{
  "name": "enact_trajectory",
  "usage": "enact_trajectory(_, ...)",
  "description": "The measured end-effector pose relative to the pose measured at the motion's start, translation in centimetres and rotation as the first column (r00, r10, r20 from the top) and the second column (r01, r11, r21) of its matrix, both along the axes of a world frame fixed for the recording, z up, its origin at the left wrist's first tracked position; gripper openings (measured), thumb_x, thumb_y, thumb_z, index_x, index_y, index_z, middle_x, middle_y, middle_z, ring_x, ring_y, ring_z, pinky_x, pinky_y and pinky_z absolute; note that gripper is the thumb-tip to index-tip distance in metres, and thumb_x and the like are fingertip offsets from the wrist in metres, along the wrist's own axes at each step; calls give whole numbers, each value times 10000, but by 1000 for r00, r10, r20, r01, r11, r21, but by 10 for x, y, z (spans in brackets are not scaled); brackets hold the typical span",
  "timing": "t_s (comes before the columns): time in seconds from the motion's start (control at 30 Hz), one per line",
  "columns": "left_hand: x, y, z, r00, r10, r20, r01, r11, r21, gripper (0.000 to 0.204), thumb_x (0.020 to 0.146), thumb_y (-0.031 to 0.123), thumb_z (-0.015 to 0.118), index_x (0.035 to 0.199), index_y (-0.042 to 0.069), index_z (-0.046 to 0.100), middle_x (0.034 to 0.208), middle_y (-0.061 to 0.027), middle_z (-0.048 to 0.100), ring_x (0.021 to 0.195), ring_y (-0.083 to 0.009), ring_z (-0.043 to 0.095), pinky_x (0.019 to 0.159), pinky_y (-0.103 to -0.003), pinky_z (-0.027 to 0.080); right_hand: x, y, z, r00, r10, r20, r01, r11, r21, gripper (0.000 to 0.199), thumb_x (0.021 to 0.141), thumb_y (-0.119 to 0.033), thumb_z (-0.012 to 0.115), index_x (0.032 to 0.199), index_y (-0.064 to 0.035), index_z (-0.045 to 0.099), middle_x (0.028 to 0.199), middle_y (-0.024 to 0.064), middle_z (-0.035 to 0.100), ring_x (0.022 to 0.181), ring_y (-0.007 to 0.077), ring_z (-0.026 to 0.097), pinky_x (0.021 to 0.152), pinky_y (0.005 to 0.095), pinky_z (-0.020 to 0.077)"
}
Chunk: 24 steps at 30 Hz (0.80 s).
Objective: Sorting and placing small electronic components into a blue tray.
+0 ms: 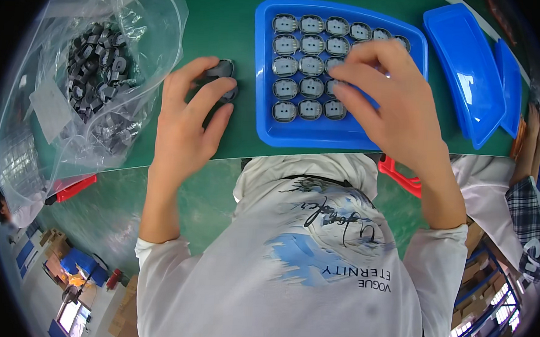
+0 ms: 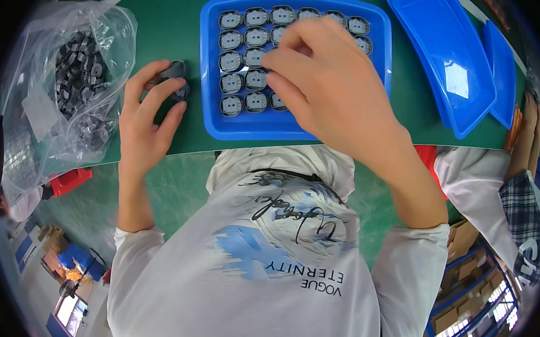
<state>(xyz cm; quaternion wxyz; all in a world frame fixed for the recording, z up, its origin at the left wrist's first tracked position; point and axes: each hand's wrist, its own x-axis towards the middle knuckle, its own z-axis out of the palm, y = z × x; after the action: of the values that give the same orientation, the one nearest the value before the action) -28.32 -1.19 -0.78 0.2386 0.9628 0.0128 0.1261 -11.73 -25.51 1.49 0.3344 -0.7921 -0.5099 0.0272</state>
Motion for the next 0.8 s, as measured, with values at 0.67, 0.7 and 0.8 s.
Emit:
enact_trajectory(0.67, -4, -3, -27, 979, 154, 133, -127, 973, -191, 378, 722, 34, 810, 1088, 75, 725, 1284, -103, 606, 1076, -285, 603, 865, -377, 520, 14, 61, -20, 968, 111, 226, -105, 994, -37, 201, 753, -112, 808, 923, -57, 716, 889, 61, 565, 901, 266, 545, 830, 380, 469)
enact_trajectory(0.7, -4, -2, -28, 978, 155, 137, -128, 974, -188, 376, 723, 36, 811, 1088, 76, 725, 1287, -101, 607, 1077, -283, 604, 866, -377, 519, 13, 61, -22, 968, 112, 226, -106, 994, -40, 201, 753, -112, 808, 923, -57, 716, 889, 61, 565, 901, 266, 545, 830, 380, 469)
enact_trajectory(0.8, -3, -1, -25, 980, 151, 131, -126, 976, -176, 376, 728, 26, 805, 1095, 64, 729, 1295, -102, 612, 1071, -265, 614, 878, -364, 522, 13, 62, -23, 973, 76, 216, -78, 997, 2, 181, 749, -108, 809, 883, -57, 698, 891, 64, 568, 902, 268, 546, 828, 380, 468)
